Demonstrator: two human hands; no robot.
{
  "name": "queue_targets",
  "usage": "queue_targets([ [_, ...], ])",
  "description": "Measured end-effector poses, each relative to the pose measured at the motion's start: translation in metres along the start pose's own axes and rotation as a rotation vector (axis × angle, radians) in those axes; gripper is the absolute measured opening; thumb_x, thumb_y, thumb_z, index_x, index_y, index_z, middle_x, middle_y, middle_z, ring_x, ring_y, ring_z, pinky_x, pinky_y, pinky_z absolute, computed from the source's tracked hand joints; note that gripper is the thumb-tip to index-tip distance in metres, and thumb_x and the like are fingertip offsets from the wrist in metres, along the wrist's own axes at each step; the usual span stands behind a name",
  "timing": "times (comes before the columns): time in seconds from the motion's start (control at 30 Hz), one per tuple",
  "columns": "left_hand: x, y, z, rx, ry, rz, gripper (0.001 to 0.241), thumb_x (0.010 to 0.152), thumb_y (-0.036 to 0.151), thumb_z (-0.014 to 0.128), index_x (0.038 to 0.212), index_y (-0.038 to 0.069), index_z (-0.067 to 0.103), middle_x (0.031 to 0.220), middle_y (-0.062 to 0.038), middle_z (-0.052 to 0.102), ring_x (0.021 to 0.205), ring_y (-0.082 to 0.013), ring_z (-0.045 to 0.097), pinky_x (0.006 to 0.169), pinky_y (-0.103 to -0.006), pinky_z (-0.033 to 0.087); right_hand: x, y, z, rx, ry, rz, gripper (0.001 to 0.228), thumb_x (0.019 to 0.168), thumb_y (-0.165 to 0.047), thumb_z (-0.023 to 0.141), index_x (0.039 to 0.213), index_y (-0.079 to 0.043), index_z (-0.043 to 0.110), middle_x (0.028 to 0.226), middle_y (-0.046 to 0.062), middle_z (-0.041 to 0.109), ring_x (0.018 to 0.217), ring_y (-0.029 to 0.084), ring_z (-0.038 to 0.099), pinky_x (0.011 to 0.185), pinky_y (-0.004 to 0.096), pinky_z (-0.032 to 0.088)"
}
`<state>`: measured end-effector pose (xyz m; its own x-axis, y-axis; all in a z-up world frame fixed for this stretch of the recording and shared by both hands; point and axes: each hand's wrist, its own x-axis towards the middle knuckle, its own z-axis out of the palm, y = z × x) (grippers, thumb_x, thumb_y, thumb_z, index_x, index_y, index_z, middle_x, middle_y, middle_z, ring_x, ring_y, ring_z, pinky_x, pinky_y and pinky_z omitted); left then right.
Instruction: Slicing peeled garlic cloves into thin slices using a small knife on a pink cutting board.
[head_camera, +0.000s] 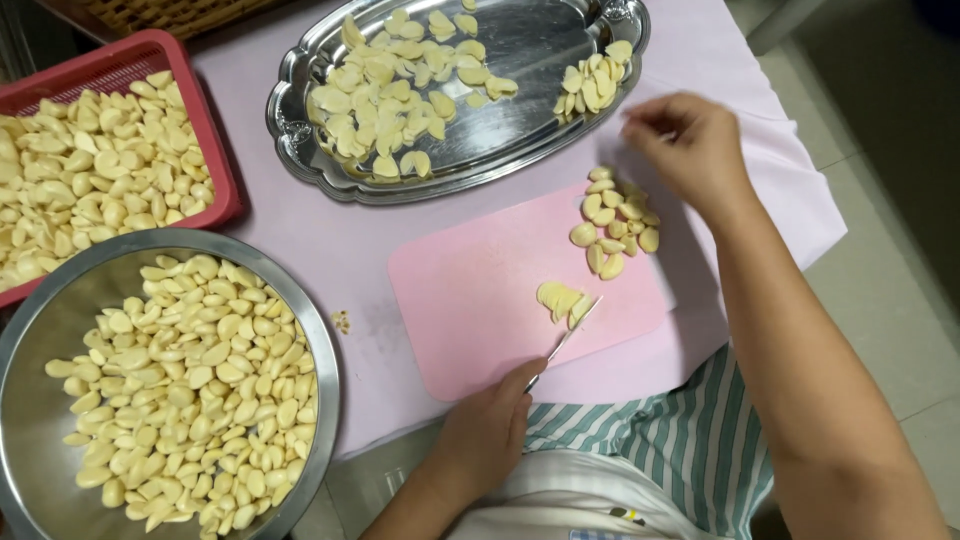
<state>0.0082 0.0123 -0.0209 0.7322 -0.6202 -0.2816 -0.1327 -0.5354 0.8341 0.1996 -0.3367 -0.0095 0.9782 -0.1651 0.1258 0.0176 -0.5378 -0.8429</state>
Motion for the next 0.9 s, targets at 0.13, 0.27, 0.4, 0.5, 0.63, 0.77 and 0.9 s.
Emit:
queue_targets([
  [0.13, 0.001, 0.002, 0.002, 0.001, 0.035, 0.017, 0.047, 0.105, 0.018, 0.044, 0.152, 0.015, 0.050, 0.133, -0.013, 0.073, 0.102, -0.0402, 0.072, 0.085, -0.0504, 0.056, -0.043, -0.044, 0.001, -0.232, -0.317, -0.115, 0.022, 0.094, -0.009, 0.073, 0.113, -0.015, 0.083, 0.110, 0.007, 0.079, 0.091, 0.021, 0.070, 0.079, 0.035, 0.058],
  [0.27, -0.002, 0.011, 0.000, 0.031, 0.030, -0.006, 0.046, 0.106, 0.017, 0.044, 0.151, 0.015, 0.051, 0.101, -0.012, 0.076, 0.082, -0.0367, 0.070, 0.072, -0.0486, 0.054, -0.055, -0.049, 0.013, -0.501, -0.508, -0.365, 0.028, 0.090, -0.011, 0.071, 0.113, -0.024, 0.081, 0.111, -0.008, 0.080, 0.109, 0.027, 0.061, 0.088, 0.041, 0.051],
  [0.4, -0.004, 0.014, -0.001, 0.009, 0.060, 0.012, 0.046, 0.105, 0.014, 0.046, 0.151, 0.015, 0.052, 0.090, -0.011, 0.074, 0.075, -0.0340, 0.068, 0.069, -0.0454, 0.053, -0.054, -0.045, 0.014, -0.597, -0.570, -0.392, 0.037, 0.090, -0.009, 0.068, 0.118, -0.028, 0.082, 0.108, -0.009, 0.080, 0.104, 0.028, 0.059, 0.070, 0.042, 0.056],
  [0.5, -0.003, 0.014, -0.001, 0.014, 0.023, -0.029, 0.049, 0.106, 0.017, 0.044, 0.154, 0.018, 0.049, 0.088, -0.009, 0.075, 0.079, -0.0329, 0.071, 0.072, -0.0459, 0.054, -0.057, -0.039, 0.016, -0.538, -0.530, -0.413, 0.030, 0.095, -0.013, 0.072, 0.120, -0.027, 0.081, 0.100, -0.009, 0.077, 0.100, 0.028, 0.058, 0.074, 0.042, 0.055],
  [0.63, -0.007, 0.012, 0.002, -0.002, 0.071, 0.039, 0.047, 0.105, 0.014, 0.046, 0.152, 0.014, 0.051, 0.083, -0.011, 0.073, 0.075, -0.0326, 0.070, 0.070, -0.0445, 0.054, -0.072, -0.033, 0.010, -0.284, -0.417, -0.347, 0.032, 0.098, -0.012, 0.068, 0.128, -0.018, 0.076, 0.117, 0.006, 0.077, 0.115, 0.031, 0.064, 0.101, 0.044, 0.047],
  [0.77, -0.005, 0.014, 0.001, 0.000, 0.067, 0.021, 0.047, 0.106, 0.017, 0.044, 0.153, 0.016, 0.050, 0.079, -0.009, 0.070, 0.070, -0.0327, 0.066, 0.067, -0.0448, 0.051, -0.102, -0.035, 0.014, 0.514, -0.268, 0.107, 0.034, 0.101, -0.010, 0.067, 0.135, -0.008, 0.068, 0.136, 0.008, 0.070, 0.117, 0.015, 0.067, 0.100, 0.029, 0.055],
  [0.9, -0.006, 0.015, 0.000, -0.004, 0.072, -0.006, 0.047, 0.108, 0.018, 0.043, 0.154, 0.017, 0.050, 0.071, -0.005, 0.064, 0.062, -0.0268, 0.060, 0.059, -0.0418, 0.047, -0.145, -0.032, 0.024, 1.344, -0.030, 0.446, 0.040, 0.097, 0.005, 0.067, 0.135, -0.007, 0.067, 0.126, 0.019, 0.071, 0.113, 0.031, 0.074, 0.090, 0.033, 0.067],
])
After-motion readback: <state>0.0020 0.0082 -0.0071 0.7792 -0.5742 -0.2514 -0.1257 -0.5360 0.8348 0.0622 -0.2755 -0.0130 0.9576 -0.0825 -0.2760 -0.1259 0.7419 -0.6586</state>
